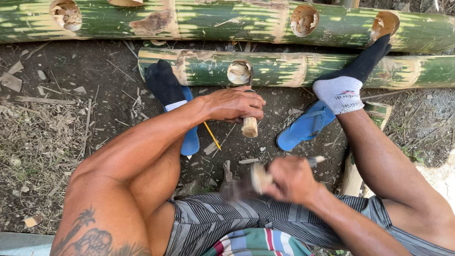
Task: The person sits on the ground and uses a hammer and a wooden mallet to carve circular holes into large bamboo logs. They repeatedly strike the mallet to shape the holes and occasionally insert smaller bamboo pieces to test the fit.
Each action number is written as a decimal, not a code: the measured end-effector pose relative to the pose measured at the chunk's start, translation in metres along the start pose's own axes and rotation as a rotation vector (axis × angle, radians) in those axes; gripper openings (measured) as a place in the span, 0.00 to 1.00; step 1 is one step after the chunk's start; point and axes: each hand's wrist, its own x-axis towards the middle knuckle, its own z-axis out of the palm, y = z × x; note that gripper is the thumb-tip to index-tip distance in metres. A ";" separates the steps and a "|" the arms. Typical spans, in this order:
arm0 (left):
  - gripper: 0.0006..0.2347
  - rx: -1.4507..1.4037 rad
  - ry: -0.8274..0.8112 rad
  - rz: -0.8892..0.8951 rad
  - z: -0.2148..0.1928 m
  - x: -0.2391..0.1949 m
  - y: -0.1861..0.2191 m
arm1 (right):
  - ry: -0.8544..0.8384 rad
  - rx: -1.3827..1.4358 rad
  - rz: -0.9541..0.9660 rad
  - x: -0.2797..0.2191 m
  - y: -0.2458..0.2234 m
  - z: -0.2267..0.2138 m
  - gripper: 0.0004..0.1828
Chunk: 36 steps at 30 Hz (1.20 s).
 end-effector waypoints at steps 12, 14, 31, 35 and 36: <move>0.20 -0.040 0.054 0.006 0.005 0.000 -0.011 | -0.048 0.096 0.057 0.007 0.018 0.001 0.20; 0.17 -0.056 0.087 0.005 0.006 0.001 -0.012 | -0.214 -0.017 0.531 0.032 0.043 0.000 0.21; 0.26 0.048 0.047 -0.033 0.047 -0.002 -0.025 | -0.120 -0.046 0.428 -0.002 0.039 0.016 0.22; 0.26 0.018 0.153 -0.043 0.027 -0.008 0.002 | -0.241 -0.012 0.487 0.000 0.031 0.018 0.24; 0.26 0.006 0.166 -0.040 0.024 -0.007 0.004 | -0.227 -0.021 0.457 -0.001 0.028 0.019 0.24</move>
